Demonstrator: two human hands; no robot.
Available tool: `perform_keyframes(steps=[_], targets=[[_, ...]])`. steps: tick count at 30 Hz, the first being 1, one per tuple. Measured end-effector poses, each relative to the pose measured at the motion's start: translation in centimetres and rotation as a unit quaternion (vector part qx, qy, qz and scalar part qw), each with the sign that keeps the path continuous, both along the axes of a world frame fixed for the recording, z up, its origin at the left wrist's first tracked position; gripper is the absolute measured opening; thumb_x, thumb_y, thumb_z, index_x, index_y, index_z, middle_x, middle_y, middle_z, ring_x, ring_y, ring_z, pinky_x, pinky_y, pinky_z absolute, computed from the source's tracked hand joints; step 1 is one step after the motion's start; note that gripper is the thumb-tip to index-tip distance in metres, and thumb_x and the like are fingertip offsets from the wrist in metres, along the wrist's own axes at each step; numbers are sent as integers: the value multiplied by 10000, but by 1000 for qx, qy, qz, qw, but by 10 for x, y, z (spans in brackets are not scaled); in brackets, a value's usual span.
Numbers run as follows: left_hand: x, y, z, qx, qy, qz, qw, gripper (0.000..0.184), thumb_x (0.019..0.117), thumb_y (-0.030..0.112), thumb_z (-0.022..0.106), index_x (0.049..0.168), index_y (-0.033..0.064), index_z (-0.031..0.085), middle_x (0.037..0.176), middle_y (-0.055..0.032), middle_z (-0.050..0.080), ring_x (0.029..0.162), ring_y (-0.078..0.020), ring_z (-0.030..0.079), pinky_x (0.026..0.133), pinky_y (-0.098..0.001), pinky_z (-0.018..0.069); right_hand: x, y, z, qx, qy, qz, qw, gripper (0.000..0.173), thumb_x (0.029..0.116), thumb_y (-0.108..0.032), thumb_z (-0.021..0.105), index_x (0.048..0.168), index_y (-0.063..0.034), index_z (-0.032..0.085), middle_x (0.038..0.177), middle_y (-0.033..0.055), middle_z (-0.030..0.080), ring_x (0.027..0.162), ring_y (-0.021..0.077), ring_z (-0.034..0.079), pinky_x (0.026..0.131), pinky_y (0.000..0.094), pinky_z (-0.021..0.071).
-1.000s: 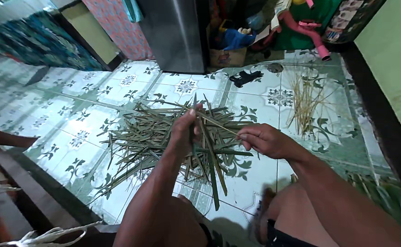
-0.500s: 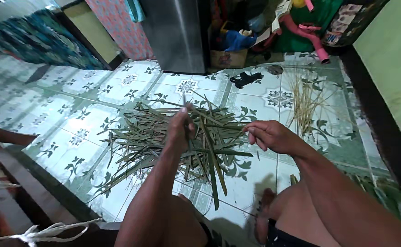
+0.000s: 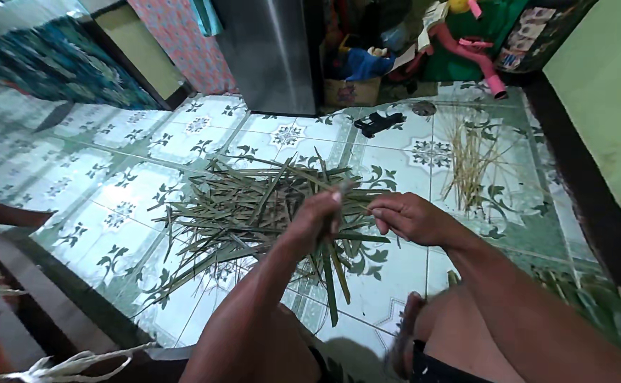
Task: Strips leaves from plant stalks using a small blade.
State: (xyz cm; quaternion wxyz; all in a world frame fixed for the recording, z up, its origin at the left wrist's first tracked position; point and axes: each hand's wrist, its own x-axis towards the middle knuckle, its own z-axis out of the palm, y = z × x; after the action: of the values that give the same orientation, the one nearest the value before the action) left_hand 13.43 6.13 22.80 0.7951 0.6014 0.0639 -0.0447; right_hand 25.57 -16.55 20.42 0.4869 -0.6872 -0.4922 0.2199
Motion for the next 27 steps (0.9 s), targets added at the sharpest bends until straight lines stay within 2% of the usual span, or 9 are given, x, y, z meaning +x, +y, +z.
perform_keyframes(steps=[3,5,8,10,13,16,19,23,27], targets=[[-2,15,12,-12,-27,31,999,441,1050,339,476,1437,143,549,566,80,494,414,-2,445,409,-151,413,4,-7,2,0,-19,8,1000,297,1084,-191,444,1135,-50,701,711,-112,601,532,-67,445,497,121,393],[-5,44,22,-50,-79,116,989,388,1081,391,399,1385,203,549,533,106,454,381,19,417,381,-139,394,9,-15,3,-10,-29,4,1000,299,1082,-195,441,1128,-63,706,705,-104,604,530,-57,452,502,137,402],[-9,72,19,-87,-90,211,970,372,1087,463,381,1335,262,572,531,99,431,373,-3,405,375,-163,396,12,-19,4,-25,20,-29,999,301,1093,-187,428,1157,-43,685,729,-78,632,488,-40,450,456,143,399],[-8,68,11,-54,-69,226,970,390,1087,451,381,1366,249,565,548,87,453,388,-14,424,387,-179,419,12,-14,5,-39,67,-57,995,289,1098,-179,419,1185,-31,652,751,-53,651,474,-14,475,448,156,422],[-4,43,-3,15,-36,169,985,396,1080,397,394,1372,192,568,587,57,512,428,-40,490,420,-202,472,10,-4,4,-52,92,-80,991,242,1101,-186,416,1144,-38,603,764,-23,667,498,25,520,478,194,459],[0,4,-10,95,-6,47,994,424,1088,244,411,1484,107,467,673,5,567,513,-75,551,481,-224,505,6,6,4,-61,83,-90,991,246,1100,-189,437,1111,-41,632,805,-18,668,555,27,550,532,199,485],[2,-24,-11,120,16,-60,991,453,1093,213,433,1541,148,414,697,-18,569,526,-89,540,487,-232,485,-3,11,4,-61,86,-75,992,240,1077,-145,439,1109,-30,647,793,-9,626,565,24,527,530,192,468],[3,-20,-11,46,41,-17,998,421,1089,229,419,1498,141,466,665,12,526,493,-66,495,458,-203,448,-5,10,-1,-44,76,-50,995,246,1091,-194,453,1074,-46,648,727,-56,591,530,0,480,503,168,424],[5,-16,-11,26,42,-3,999,443,1087,220,414,1519,124,431,638,20,512,466,-57,475,426,-192,425,-5,7,-3,-30,23,-73,997,259,1068,-208,490,1071,-46,692,754,-42,614,586,-7,513,556,176,455]])
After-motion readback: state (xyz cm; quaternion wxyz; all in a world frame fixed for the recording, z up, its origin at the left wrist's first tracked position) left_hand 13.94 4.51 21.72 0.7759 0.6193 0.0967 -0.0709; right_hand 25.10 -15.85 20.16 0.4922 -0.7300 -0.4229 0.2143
